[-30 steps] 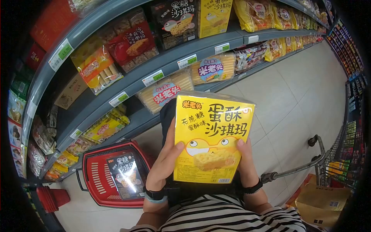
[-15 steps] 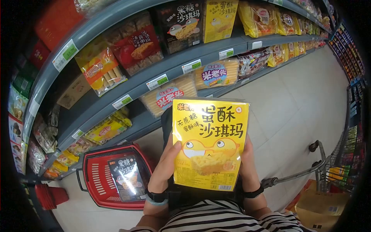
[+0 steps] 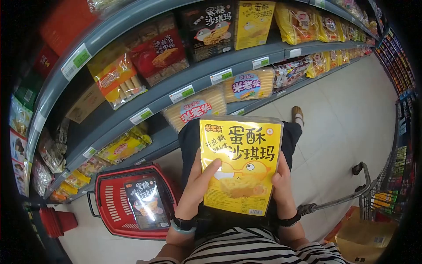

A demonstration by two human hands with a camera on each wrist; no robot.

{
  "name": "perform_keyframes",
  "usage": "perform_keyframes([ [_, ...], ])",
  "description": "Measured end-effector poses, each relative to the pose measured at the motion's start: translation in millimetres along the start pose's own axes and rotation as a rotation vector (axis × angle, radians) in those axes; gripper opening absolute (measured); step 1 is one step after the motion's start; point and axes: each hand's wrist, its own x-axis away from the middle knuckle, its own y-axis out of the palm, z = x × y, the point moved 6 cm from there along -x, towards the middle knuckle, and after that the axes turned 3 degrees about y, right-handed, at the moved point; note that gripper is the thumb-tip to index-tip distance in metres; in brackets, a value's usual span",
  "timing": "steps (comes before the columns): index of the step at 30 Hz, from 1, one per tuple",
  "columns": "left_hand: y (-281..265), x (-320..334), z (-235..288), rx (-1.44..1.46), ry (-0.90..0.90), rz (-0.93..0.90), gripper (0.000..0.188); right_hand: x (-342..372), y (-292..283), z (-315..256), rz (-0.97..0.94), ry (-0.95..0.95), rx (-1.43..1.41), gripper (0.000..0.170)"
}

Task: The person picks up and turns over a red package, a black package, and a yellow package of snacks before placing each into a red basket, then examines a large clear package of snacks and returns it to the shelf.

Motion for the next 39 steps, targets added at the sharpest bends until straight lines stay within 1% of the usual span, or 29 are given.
perform_keyframes([
  [5,-2,-1,2,-0.049,-0.001,0.027,0.055,-1,-2,10,0.012,0.031,-0.022,0.080],
  [9,4,-7,1,-0.084,-0.014,0.000,0.055,0,-10,11,0.089,0.037,-0.042,0.074],
  [11,12,-10,0,-0.125,-0.002,-0.042,0.055,1,-13,8,0.127,0.044,-0.054,0.072],
  [12,14,-13,-2,-0.125,-0.018,-0.049,0.055,1,-15,6,0.151,0.048,-0.088,0.069],
  [14,20,-19,-7,-0.221,-0.024,-0.140,0.055,5,-21,8,0.199,0.069,-0.127,0.066],
  [15,21,-20,-10,-0.221,-0.052,-0.146,0.055,8,-26,13,0.227,0.122,-0.218,0.063],
  [16,25,-21,-9,-0.232,-0.035,-0.193,0.056,9,-29,16,0.255,0.169,-0.310,0.061],
  [17,29,-21,-9,-0.241,-0.016,-0.240,0.056,10,-28,14,0.278,0.161,-0.349,0.057],
  [18,32,-22,-11,-0.240,-0.033,-0.246,0.056,11,-27,9,0.295,0.168,-0.350,0.057],
  [20,38,-21,-9,-0.164,0.016,-0.274,0.057,13,-24,7,0.330,0.237,-0.464,0.057],
  [22,41,-18,-7,-0.146,0.011,-0.291,0.057,14,-24,6,0.338,0.259,-0.486,0.055],
  [24,43,-13,-4,-0.113,0.034,-0.264,0.058,12,-21,6,0.296,0.274,-0.558,0.055],
  [26,44,-10,-4,-0.111,0.038,-0.249,0.058,12,-22,7,0.303,0.302,-0.581,0.054],
  [31,49,-3,-1,-0.123,0.052,-0.233,0.058,13,-24,6,0.264,0.279,-0.606,0.054],
  [35,52,-2,-1,-0.101,0.056,-0.231,0.057,17,-27,6,0.279,0.265,-0.626,0.054],
  [37,53,-2,-4,-0.093,0.055,-0.229,0.057,21,-27,6,0.240,0.298,-0.638,0.053],
  [39,53,-1,-7,-0.062,0.039,-0.221,0.057,23,-28,5,0.259,0.295,-0.641,0.054],
])
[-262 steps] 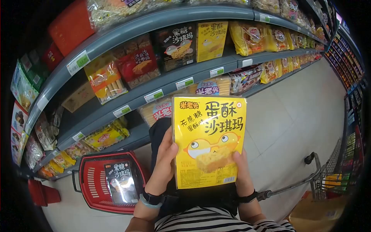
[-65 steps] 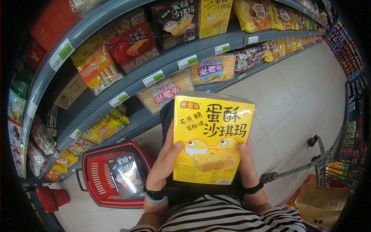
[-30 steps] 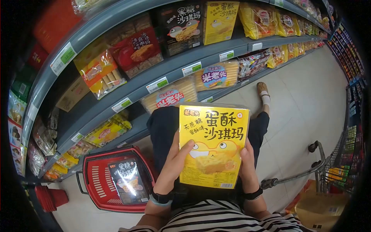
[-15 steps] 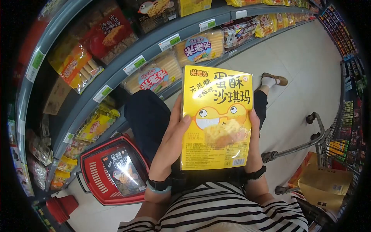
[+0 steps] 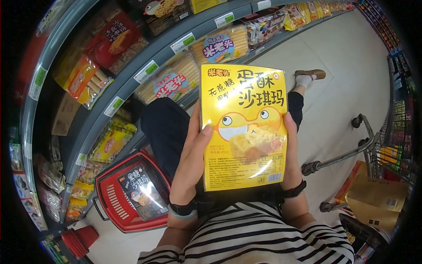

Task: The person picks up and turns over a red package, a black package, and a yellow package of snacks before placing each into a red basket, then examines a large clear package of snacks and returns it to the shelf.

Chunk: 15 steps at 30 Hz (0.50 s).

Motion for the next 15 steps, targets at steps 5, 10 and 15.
perform_keyframes([
  [5,3,1,0,-0.032,0.025,-0.021,0.058,3,-1,-4,0.010,-0.047,0.032,0.055],
  [10,2,6,2,-0.031,0.003,-0.026,0.061,9,-6,-3,0.020,-0.117,0.066,0.059],
  [15,6,10,9,-0.099,0.003,-0.036,0.065,9,-13,-3,-0.007,-0.159,0.124,0.064],
])
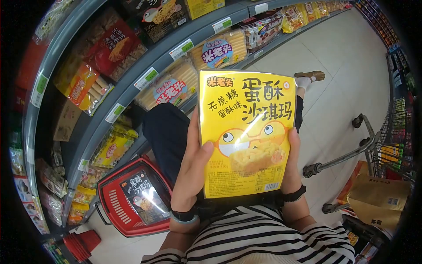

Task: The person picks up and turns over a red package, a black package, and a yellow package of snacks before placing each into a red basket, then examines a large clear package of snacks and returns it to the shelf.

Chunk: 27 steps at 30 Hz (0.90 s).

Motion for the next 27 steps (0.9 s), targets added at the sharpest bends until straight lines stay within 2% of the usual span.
perform_keyframes([
  [8,3,1,6,0.010,0.017,-0.015,0.066,0,-5,1,0.022,-0.078,0.096,0.065],
  [11,0,-1,3,0.005,0.029,-0.013,0.065,-2,4,-2,-0.032,-0.075,0.060,0.068],
  [13,-4,-6,0,-0.002,0.056,-0.022,0.064,-3,11,1,0.012,-0.004,0.014,0.066],
  [20,-15,-14,-14,-0.002,-0.014,0.026,0.058,-13,5,18,0.003,0.137,-0.103,0.059],
  [27,-14,-19,-15,-0.014,-0.010,0.014,0.057,-17,6,13,0.031,0.126,-0.075,0.057],
])
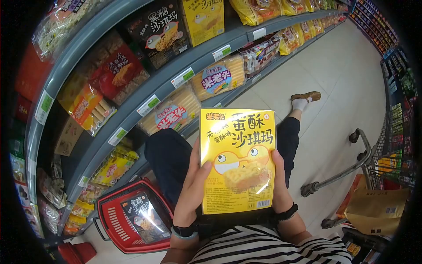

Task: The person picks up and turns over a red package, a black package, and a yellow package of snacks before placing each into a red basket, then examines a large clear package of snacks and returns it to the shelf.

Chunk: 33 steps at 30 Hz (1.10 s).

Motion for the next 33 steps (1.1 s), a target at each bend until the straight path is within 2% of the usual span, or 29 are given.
perform_keyframes([
  [21,2,0,0,-0.029,-0.006,-0.004,0.057,1,-5,4,-0.026,0.001,-0.042,0.054],
  [26,5,3,3,-0.015,-0.012,0.006,0.058,2,-12,7,-0.028,-0.018,-0.038,0.056],
  [33,9,5,6,0.005,0.013,-0.012,0.061,4,-18,4,-0.046,-0.105,0.054,0.068],
])
